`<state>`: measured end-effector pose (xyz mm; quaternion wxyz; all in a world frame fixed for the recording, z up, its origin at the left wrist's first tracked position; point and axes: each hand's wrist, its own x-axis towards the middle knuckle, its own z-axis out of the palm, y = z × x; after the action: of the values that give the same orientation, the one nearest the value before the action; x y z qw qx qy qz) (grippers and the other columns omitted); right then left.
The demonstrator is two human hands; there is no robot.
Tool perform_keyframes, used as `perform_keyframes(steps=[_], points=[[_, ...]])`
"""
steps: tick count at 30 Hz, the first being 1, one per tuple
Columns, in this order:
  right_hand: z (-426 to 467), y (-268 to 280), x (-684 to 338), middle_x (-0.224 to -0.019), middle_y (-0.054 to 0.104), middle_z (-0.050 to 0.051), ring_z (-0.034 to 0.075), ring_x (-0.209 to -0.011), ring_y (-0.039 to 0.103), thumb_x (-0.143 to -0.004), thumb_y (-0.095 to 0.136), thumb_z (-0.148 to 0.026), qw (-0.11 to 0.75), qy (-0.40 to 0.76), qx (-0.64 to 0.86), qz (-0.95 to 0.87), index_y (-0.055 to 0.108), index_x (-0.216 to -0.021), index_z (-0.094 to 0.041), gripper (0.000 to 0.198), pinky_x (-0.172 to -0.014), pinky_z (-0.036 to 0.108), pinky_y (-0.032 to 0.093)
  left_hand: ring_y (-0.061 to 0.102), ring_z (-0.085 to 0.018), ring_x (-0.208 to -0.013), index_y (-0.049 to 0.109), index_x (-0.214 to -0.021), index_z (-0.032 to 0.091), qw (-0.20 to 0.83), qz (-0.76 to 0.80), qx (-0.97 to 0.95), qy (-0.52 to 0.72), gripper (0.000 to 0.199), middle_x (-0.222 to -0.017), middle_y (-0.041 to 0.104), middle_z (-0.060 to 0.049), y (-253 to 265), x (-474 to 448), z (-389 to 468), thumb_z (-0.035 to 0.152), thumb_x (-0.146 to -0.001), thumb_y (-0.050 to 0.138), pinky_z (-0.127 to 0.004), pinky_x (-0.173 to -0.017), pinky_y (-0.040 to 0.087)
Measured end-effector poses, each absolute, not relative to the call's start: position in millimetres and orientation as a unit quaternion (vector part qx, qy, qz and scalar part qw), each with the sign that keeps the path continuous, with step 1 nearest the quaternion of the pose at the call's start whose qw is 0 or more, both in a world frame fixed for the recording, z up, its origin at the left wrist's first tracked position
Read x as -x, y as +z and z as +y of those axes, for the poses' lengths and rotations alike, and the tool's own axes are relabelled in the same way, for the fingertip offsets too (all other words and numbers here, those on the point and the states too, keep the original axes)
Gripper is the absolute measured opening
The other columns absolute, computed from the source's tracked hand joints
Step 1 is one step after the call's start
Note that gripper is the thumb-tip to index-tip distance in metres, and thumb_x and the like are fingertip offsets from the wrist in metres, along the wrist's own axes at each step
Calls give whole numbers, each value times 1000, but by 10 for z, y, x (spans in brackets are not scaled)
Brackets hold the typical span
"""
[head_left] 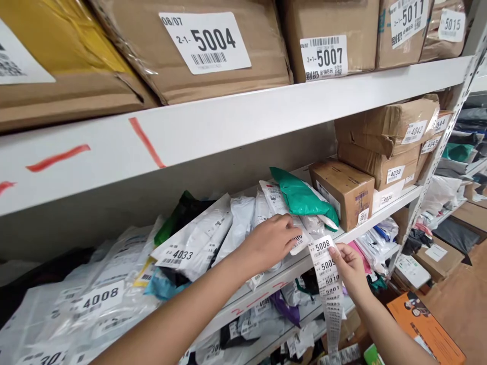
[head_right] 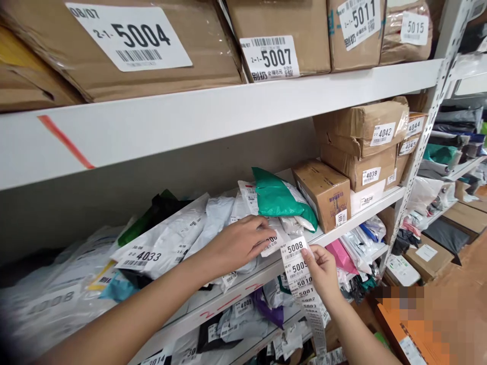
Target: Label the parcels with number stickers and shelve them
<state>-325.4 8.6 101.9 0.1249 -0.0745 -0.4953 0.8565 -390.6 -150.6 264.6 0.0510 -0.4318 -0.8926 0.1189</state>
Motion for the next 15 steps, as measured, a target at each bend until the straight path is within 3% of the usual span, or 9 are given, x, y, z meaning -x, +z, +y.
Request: perform_keyframes(steps=[4,10,12,15], points=[[162,1039,3249,-63,67,2,18,-60,59,-66,79,-60,132,855,37,-501,69,-75,-20,43,-55,28,43,61,-24,-99,71,-112,29,56,-880,454,128,29,-105,65,-7,2657,3890,-1567,21,-93,50,-33,-79,51],[255,1045,3235,-75,71,3,19,-71,64,-76,76,-50,105,837,-44,-535,70,-84,-21,30,-67,30,50,63,-28,-94,69,-92,17,176,-911,358,102,13,-95,66,-9,2770,3927,-1592,27,-87,63,-39,-82,53],[261,1066,3248,-80,71,3,19,-78,64,-77,76,-47,99,823,-72,-554,71,-90,-22,28,-73,31,49,64,-27,-95,66,-96,18,155,-912,365,108,13,-98,68,-8,2808,3969,-1518,22,-84,67,-38,-82,53],[240,1140,3291,-75,67,1,16,-72,60,-77,76,-47,118,819,-83,-555,68,-81,-21,27,-70,28,47,64,-27,-103,62,-108,16,92,-909,390,118,31,-110,68,-9,2831,4071,-1376,15,-79,70,-35,-84,52]])
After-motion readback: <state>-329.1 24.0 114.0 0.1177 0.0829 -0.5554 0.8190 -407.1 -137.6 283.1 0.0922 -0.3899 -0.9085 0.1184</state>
